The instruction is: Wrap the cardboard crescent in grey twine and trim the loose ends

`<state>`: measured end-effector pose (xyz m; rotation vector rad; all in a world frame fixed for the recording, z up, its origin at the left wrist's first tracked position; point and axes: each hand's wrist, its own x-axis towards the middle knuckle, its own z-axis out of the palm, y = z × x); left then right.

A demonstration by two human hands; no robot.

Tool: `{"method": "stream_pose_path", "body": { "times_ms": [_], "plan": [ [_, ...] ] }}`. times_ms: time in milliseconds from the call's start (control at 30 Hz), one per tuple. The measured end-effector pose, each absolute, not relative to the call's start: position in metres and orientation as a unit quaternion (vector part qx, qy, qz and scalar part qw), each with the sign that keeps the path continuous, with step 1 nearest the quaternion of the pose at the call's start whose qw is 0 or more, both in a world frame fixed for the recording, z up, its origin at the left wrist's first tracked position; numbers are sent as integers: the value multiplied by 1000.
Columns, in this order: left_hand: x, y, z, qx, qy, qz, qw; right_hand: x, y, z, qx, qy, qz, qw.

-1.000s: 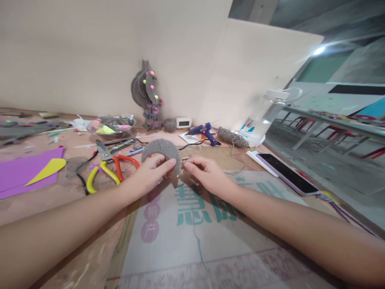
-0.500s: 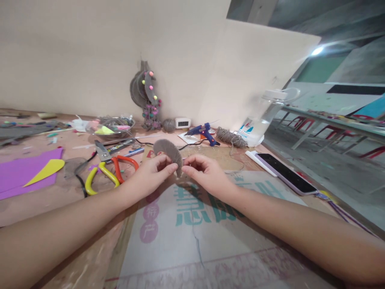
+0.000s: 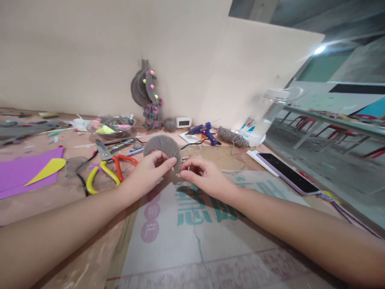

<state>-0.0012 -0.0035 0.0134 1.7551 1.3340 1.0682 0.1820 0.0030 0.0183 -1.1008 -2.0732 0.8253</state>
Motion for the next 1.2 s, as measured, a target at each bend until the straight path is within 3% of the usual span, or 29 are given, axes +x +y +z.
{"method": "stream_pose_path", "body": {
  "times_ms": [800, 1200],
  "plan": [
    [0, 1, 14, 624, 498, 416, 435, 182, 3, 16, -410, -814, 276, 305],
    [0, 0, 15, 621, 510, 409, 433, 181, 3, 15, -417, -808, 279, 309]
  ]
}}
